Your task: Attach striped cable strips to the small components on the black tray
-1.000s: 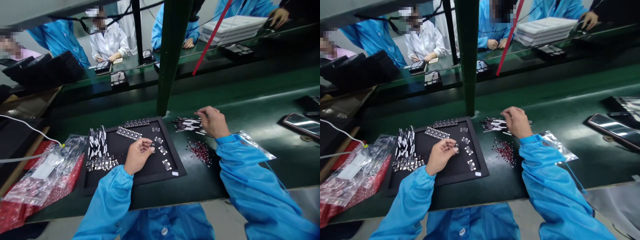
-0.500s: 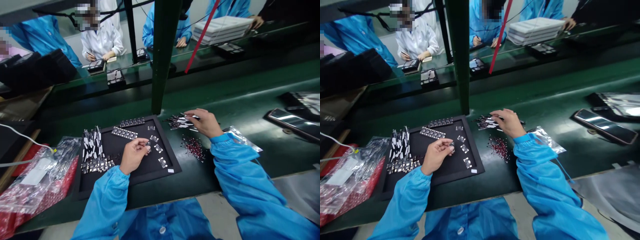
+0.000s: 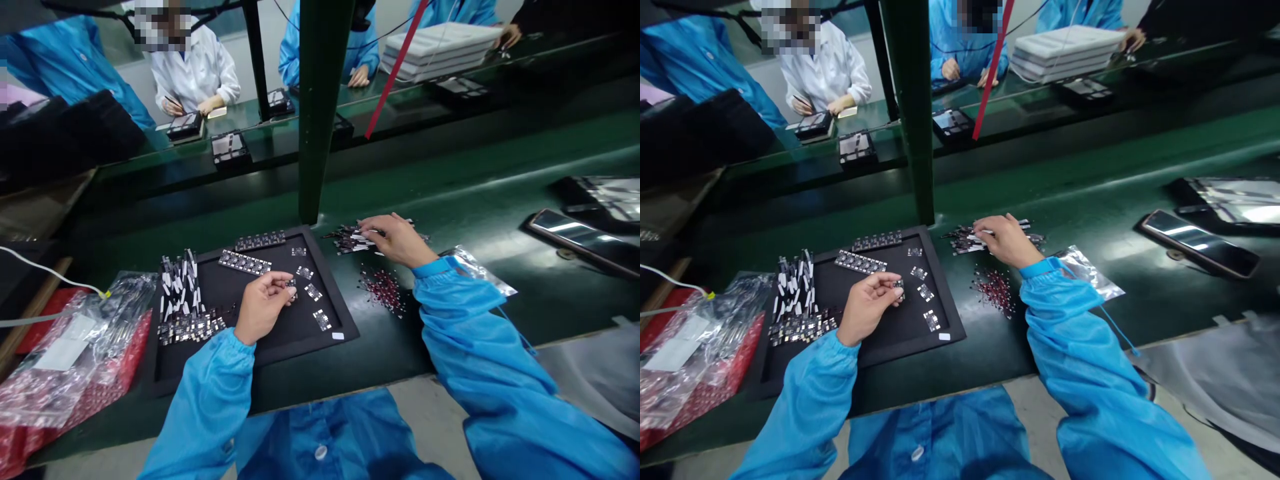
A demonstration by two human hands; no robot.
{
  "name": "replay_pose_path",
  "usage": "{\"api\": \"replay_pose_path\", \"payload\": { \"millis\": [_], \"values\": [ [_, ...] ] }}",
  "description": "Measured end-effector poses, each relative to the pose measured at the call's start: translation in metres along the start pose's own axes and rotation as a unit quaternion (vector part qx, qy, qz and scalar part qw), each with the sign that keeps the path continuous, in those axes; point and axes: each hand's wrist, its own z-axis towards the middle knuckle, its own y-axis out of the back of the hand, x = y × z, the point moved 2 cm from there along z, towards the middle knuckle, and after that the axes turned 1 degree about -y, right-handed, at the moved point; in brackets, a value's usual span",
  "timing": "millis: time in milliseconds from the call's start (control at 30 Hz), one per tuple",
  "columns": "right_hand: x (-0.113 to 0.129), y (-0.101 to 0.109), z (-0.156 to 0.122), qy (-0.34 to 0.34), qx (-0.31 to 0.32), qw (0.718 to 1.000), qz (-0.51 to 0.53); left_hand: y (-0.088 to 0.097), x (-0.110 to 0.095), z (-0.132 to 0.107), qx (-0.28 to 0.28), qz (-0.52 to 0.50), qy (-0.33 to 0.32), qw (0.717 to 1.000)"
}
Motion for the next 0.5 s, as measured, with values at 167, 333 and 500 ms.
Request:
{"api": "replay_pose_path", "payload": {
  "millis": [167, 333, 500],
  "values": [
    [0.002, 0.009, 0.003, -0.008, -0.019, 1.000, 0.003, 0.001, -0.001, 0.000, -0.002, -0.005, -0.001, 1.000],
    [-0.002, 0.016, 0.003, -0.025, -0.033, 0.999, -0.010, 0.000, 0.000, 0.000, 0.002, -0.011, 0.007, 1.000],
    [-0.001, 0.022, 0.003, 0.019, -0.111, 0.992, -0.058, -0.001, 0.000, -0.001, 0.002, -0.022, 0.019, 1.000]
  ]
}}
